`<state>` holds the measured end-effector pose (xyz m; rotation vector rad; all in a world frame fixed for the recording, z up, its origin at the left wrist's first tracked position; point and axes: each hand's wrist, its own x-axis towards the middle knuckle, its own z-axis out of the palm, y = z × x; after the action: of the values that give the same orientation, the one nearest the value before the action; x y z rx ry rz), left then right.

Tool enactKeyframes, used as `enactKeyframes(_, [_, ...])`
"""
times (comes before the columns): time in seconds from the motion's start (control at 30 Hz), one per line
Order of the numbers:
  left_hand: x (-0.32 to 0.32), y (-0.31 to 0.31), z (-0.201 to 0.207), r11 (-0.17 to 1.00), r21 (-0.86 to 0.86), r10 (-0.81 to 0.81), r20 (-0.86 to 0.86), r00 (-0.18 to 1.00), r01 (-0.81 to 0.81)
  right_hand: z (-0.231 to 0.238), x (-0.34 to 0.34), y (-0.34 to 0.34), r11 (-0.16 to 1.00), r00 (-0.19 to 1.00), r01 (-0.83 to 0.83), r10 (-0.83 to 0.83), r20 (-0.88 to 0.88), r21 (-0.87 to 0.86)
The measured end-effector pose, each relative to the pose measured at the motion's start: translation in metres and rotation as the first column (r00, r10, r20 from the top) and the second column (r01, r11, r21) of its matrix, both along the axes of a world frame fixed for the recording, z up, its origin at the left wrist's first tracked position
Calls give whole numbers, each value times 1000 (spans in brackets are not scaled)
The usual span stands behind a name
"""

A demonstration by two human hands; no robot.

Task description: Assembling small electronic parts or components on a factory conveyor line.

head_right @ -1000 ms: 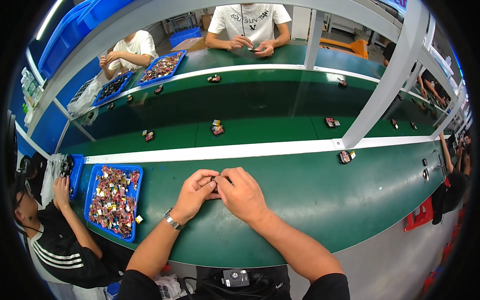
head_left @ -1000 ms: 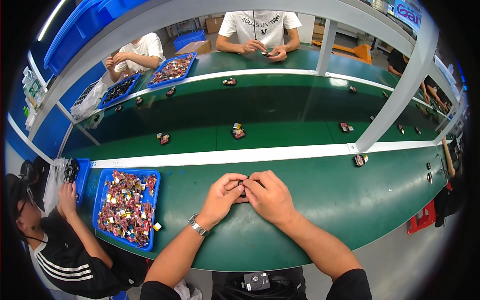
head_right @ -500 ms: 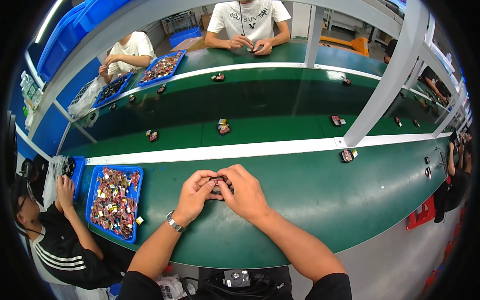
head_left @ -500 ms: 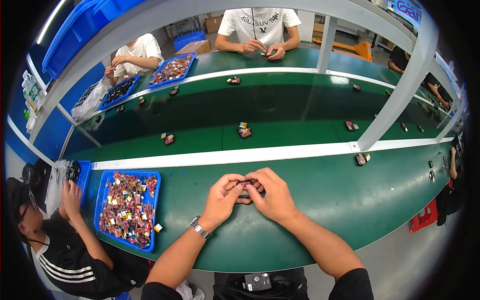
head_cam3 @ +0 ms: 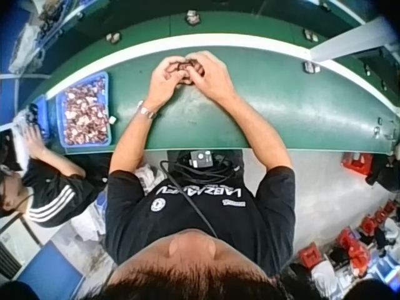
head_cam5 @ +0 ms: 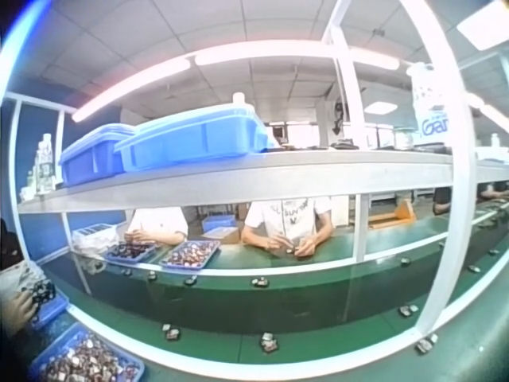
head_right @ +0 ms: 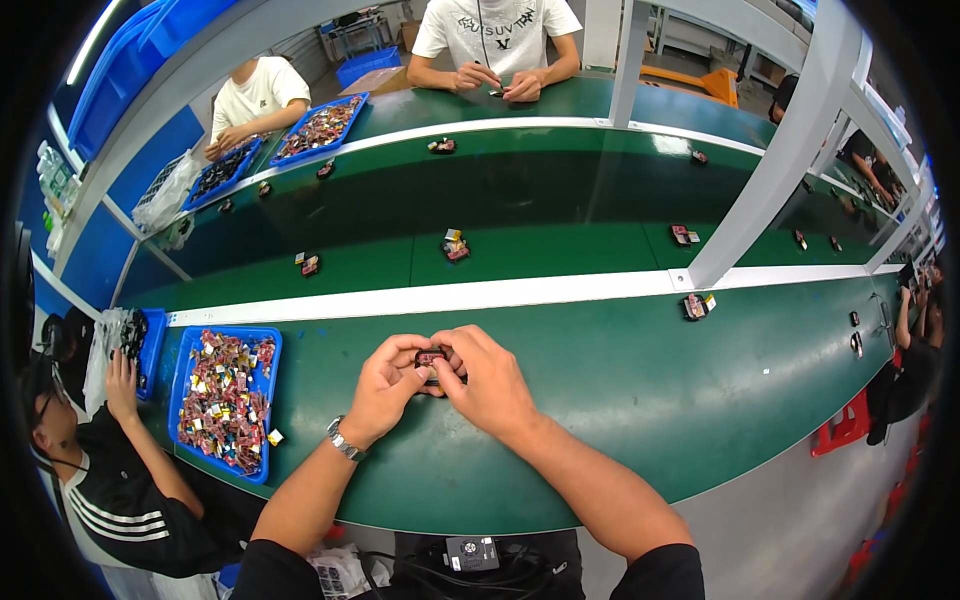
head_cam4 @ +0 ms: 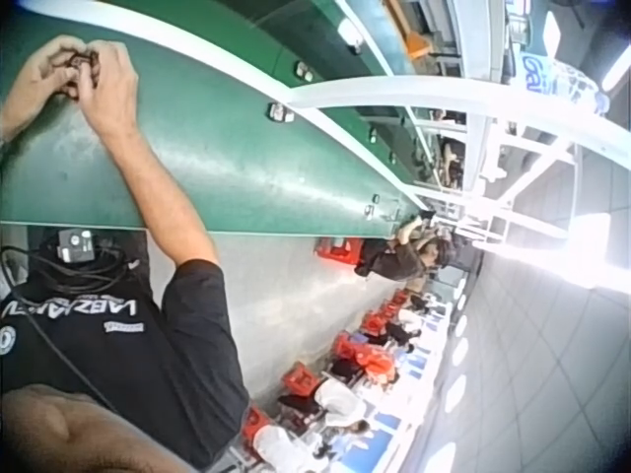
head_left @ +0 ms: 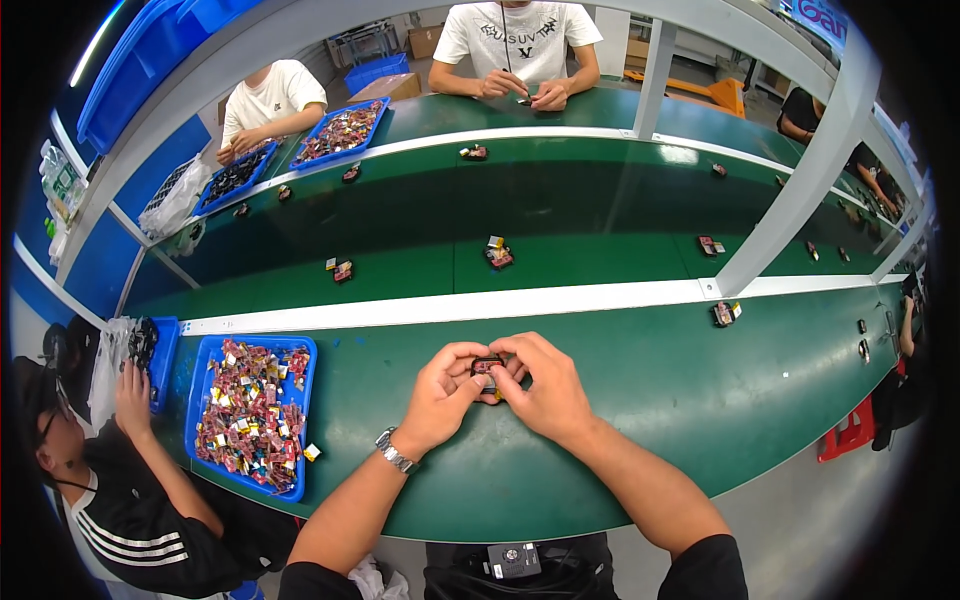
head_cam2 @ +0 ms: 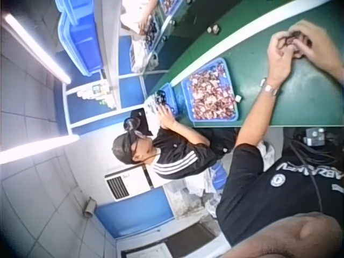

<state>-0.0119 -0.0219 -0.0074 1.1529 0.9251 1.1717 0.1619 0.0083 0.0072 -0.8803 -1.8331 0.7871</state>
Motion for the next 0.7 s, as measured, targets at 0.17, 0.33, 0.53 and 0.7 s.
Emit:
enactKeyframes(0.17, [0, -1, 1, 1000, 4, -18, 13, 1000, 18, 3, 0, -3, 999, 1000, -9, 9, -8, 37])
enactKeyframes(0.33, [5, -1, 3, 994, 8, 112, 56, 992, -113, 1, 8, 11, 1000, 1000, 13, -13, -27, 1])
enactKeyframes(0.53, [-3, 1, -4, 997, 0, 71, -31, 997, -71, -16, 43, 78, 912, 910, 397, -406, -88, -109])
enactKeyframes(0.7, [1, 1, -6, 998, 18, 57, -67, 996, -56, -13, 65, 133, 808, 812, 584, -581, 55, -78])
